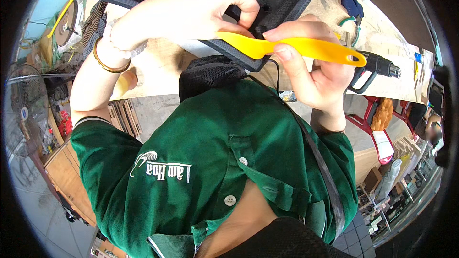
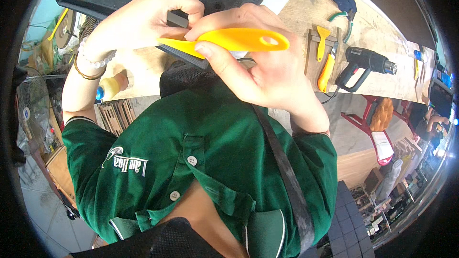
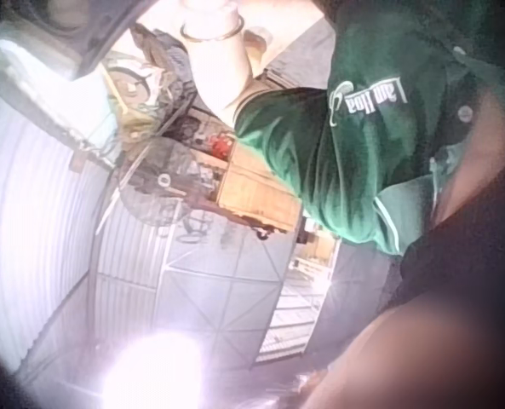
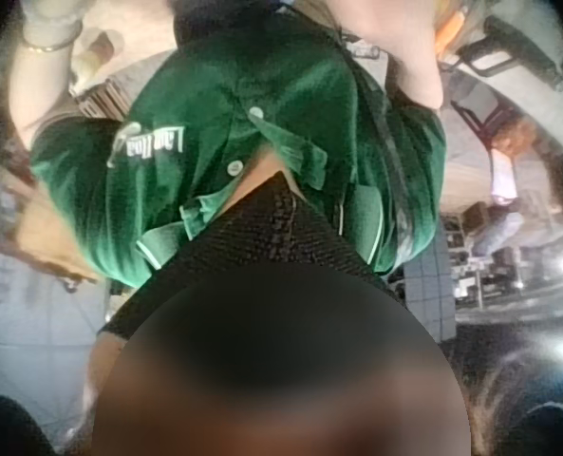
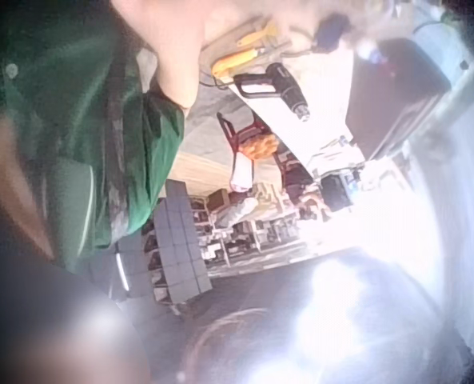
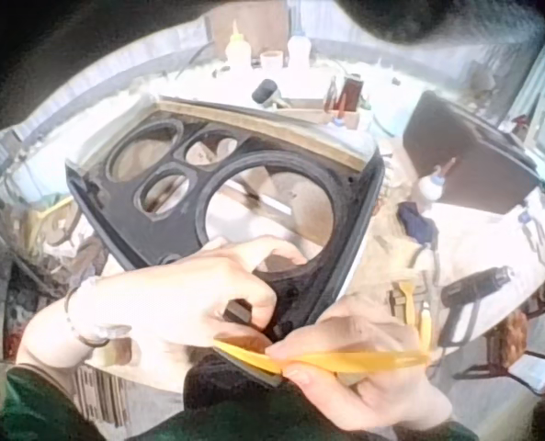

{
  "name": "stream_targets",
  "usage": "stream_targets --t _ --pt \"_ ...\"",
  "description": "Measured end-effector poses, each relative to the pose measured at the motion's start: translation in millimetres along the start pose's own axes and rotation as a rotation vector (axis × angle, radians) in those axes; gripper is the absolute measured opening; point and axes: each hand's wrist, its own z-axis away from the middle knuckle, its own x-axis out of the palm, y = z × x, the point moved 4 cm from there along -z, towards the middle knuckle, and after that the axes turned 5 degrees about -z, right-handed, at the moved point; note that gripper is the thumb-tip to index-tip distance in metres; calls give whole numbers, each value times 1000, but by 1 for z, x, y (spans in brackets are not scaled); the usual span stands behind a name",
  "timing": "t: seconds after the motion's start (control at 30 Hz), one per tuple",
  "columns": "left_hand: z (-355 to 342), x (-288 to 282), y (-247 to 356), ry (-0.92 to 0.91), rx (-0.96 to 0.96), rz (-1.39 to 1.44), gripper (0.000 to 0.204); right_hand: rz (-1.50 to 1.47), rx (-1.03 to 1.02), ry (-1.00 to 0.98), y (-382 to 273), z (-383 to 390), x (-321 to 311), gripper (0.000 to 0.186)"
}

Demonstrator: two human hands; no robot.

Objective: The person applies a carbon fiber wrap to a black plastic dashboard panel. They use a yellow plastic squeegee to smooth the wrap along the edges and around circular cutouts, then briefly use a heat gun to warm the material. The person adjusts the head-mounted camera mid-task before continuing to smooth the wrap.

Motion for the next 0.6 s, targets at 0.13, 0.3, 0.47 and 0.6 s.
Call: stream_targets --t 0.13,0.3,0.47,0.6 --pt "-3 -1 -8 -12 79 95 12 63 -37 -55 -1 -1 0 12" --pt "-6 -4 -2 37 123 7 15 160 -20 -197 -5 -5 1 13" --pt "-4 -7 -4 14 -48 116 22 179 155 -256 -4 -12 4 13" --pt "4 -19 -5 154 -60 89 22 207 81 -349 3 -25 7 13"
